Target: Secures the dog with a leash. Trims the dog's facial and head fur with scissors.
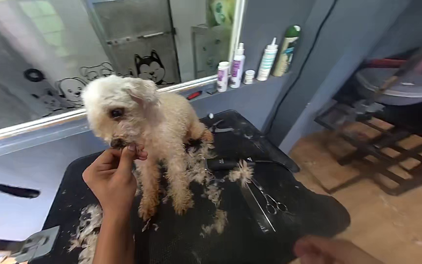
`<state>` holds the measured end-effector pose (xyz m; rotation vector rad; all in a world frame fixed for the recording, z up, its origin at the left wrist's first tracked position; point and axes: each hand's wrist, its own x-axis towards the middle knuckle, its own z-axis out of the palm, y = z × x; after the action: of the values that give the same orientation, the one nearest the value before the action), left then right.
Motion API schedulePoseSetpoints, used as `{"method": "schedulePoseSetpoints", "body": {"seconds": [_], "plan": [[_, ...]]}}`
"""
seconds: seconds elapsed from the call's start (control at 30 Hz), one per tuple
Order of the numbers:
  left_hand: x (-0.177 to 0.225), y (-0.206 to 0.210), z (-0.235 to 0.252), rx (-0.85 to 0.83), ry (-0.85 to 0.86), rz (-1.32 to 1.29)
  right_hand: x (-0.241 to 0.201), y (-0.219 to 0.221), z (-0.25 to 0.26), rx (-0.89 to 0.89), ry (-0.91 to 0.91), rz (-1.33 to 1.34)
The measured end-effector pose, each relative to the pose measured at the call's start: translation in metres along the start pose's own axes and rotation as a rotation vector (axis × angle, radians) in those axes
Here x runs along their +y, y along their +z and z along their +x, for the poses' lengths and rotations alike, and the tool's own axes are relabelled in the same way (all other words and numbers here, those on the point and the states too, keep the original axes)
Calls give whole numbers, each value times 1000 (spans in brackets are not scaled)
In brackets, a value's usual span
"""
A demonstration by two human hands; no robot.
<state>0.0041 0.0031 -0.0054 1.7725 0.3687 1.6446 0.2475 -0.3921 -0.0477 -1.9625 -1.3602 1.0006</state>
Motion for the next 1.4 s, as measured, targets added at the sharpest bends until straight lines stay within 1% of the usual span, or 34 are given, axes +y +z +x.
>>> {"method": "schedulePoseSetpoints", "body": {"seconds": [0.03, 0.1, 0.13, 0.2, 0.27, 0.37, 0.4, 0.47, 0.53, 0.57, 0.67, 0.7, 0.77, 0.8, 0.87, 0.93, 1.03, 1.1, 1.23, 1.27, 1.33, 1.37, 1.4], "plan": [[-4, 2, -2, -10, 20, -33, 0, 0, 16, 119, 17, -117], [-3, 4, 0, -24, 100, -76, 15, 8, 48, 282, 125, -380], [1, 3, 2, -20, 134, -86, 24, 11, 63, 350, 150, -465], [11, -2, 12, -7, 178, -89, 30, 8, 90, 437, 153, -547], [23, -11, 24, 5, 208, -86, 22, 4, 109, 443, 171, -568], [37, -18, 38, 14, 236, -81, -1, -4, 136, 312, 244, -556], [41, -18, 40, 7, 238, -77, -9, -7, 145, 295, 232, -557], [47, -19, 41, -10, 231, -64, -21, -14, 163, 347, 129, -582], [48, -21, 40, -27, 212, -60, -33, -25, 188, 421, -22, -634], [49, -22, 38, -38, 203, -51, -39, -31, 201, 400, -56, -661], [52, -29, 33, -73, 166, -23, -52, -44, 247, 99, 67, -717], [52, -31, 31, -87, 157, -21, -49, -45, 260, 13, 92, -737], [50, -36, 32, -116, 148, -13, -36, -48, 280, -90, 60, -719], [49, -38, 32, -126, 141, -19, -30, -50, 285, -118, 28, -686], [47, -41, 31, -140, 131, -39, -22, -58, 288, -120, -18, -634], [46, -42, 28, -137, 112, -44, -18, -71, 285, -56, -18, -618], [46, -39, 21, -137, 89, -42, -8, -90, 288, 46, 88, -661], [44, -32, 18, -147, 76, -9, 8, -95, 298, 126, 154, -697], [38, -17, 12, -77, 120, 91, 23, -93, 312, 249, 172, -724], [39, -16, 11, -69, 129, 99, 25, -90, 310, 304, 135, -750], [41, -16, 11, -63, 139, 106, 22, -84, 296, 446, -22, -748], [42, -17, 12, -63, 143, 108, 13, -81, 286, 485, -96, -722], [43, -18, 13, -70, 144, 106, -1, -77, 272, 468, -137, -675]]}}
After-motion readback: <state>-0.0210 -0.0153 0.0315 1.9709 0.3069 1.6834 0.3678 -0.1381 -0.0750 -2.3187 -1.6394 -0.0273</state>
